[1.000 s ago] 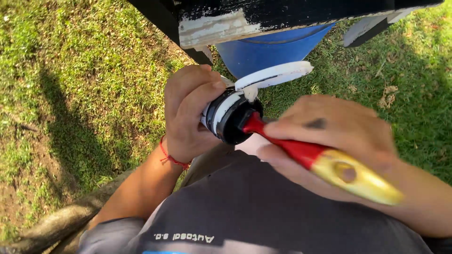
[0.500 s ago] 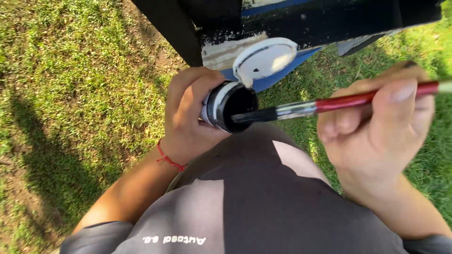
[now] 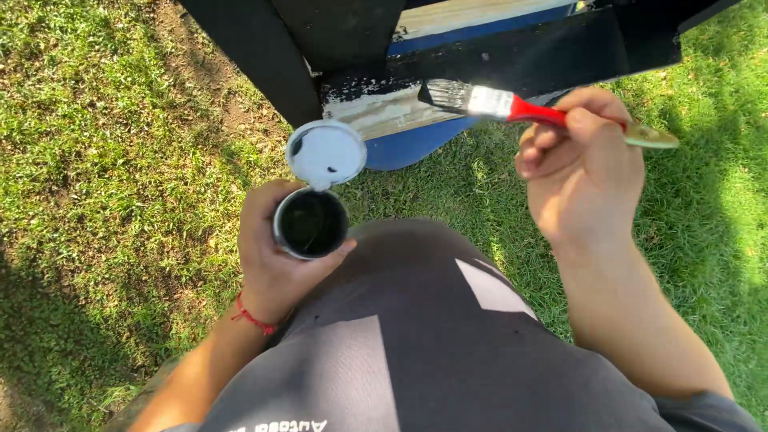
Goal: Painting a wooden structure with black paint using a brush
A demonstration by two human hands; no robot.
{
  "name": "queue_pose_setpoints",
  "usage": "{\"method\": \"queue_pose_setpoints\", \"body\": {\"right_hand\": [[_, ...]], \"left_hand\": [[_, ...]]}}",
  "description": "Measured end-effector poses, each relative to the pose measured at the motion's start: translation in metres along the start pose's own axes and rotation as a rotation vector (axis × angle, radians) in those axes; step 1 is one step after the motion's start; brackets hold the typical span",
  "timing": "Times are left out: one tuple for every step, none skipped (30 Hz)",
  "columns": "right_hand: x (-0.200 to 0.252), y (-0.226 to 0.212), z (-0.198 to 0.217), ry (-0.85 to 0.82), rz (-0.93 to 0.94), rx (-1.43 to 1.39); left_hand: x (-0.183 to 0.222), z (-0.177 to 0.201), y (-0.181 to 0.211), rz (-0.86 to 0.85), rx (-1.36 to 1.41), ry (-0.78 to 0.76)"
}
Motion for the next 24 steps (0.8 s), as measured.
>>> {"method": "queue_pose_setpoints", "body": {"right_hand": [[-0.009, 0.006, 0.002, 0.028, -0.015, 0.092], [-0.016, 0.012, -0.004, 0.028, -0.015, 0.093], [-0.023, 0.018, -0.012, -0.037, 0.014, 0.229], [-0.029, 0.024, -0.019, -0.101, 0.044, 0.366], [-0.032, 0.026, -0.030, -0.100, 0.043, 0.368], [-0.035, 0.032, -0.042, -0.128, -0.040, 0.497], [-0.038, 0.039, -0.054, -0.157, -0.122, 0.626], [-0.047, 0.053, -0.053, -0.160, -0.124, 0.627], [-0.057, 0.064, -0.056, -0.233, -0.053, 0.541], [-0.065, 0.076, -0.058, -0.301, 0.013, 0.454], [-0.069, 0.075, -0.066, -0.301, 0.007, 0.457], [-0.073, 0.073, -0.072, -0.267, 0.020, 0.645], [-0.077, 0.072, -0.077, -0.233, 0.032, 0.833], [-0.077, 0.065, -0.074, -0.228, 0.029, 0.836], [-0.076, 0.054, -0.072, -0.235, 0.154, 0.955], [-0.075, 0.043, -0.072, -0.240, 0.285, 1.072], [-0.071, 0.033, -0.074, -0.235, 0.285, 1.077], [-0.067, 0.022, -0.074, -0.186, 0.266, 1.148], [-0.062, 0.012, -0.074, -0.137, 0.247, 1.219], [-0.061, 0.019, -0.078, -0.127, 0.246, 1.228], [-0.061, 0.028, -0.082, -0.146, 0.192, 1.024], [-0.061, 0.036, -0.084, -0.159, 0.140, 0.820], [-0.060, 0.041, -0.087, -0.147, 0.141, 0.827], [-0.059, 0.045, -0.094, -0.175, 0.226, 0.964]], "left_hand": [[0.007, 0.005, -0.007, 0.037, 0.047, 0.031], [0.012, 0.009, -0.010, 0.037, 0.049, 0.032], [0.018, 0.015, -0.014, 0.044, 0.027, 0.063], [0.024, 0.021, -0.018, 0.052, 0.006, 0.094], [0.029, 0.024, -0.022, 0.054, 0.008, 0.093], [0.034, 0.029, -0.025, 0.027, -0.029, 0.112], [0.039, 0.033, -0.028, 0.000, -0.065, 0.130], [0.038, 0.036, -0.028, 0.003, -0.066, 0.132], [0.038, 0.039, -0.030, 0.023, -0.031, 0.135], [0.037, 0.042, -0.030, 0.047, 0.005, 0.135], [0.036, 0.045, -0.032, 0.054, 0.006, 0.134], [0.035, 0.048, -0.034, 0.056, 0.006, 0.125], [0.034, 0.051, -0.035, 0.058, 0.005, 0.116], [0.035, 0.055, -0.038, 0.061, 0.009, 0.112], [0.035, 0.059, -0.039, 0.038, 0.000, 0.118], [0.035, 0.062, -0.041, 0.012, -0.007, 0.125], [0.036, 0.067, -0.045, 0.011, -0.001, 0.123], [0.037, 0.071, -0.050, 0.038, -0.003, 0.134], [0.039, 0.074, -0.054, 0.065, -0.005, 0.146], [0.038, 0.077, -0.057, 0.065, 0.006, 0.141], [0.037, 0.079, -0.059, 0.065, 0.027, 0.125], [0.036, 0.080, -0.062, 0.063, 0.048, 0.106], [0.035, 0.080, -0.062, 0.062, 0.061, 0.100], [0.033, 0.081, -0.063, 0.047, 0.076, 0.093]]}}
Point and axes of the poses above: each hand's wrist, its own x-axis away from the middle knuckle, its own z-axis out of the back of the hand, y = z × x, the point moved 4 cm from there along -x, towards the middle knuckle, and after that the axes turned 7 degrees about x, right-handed, at the moved point
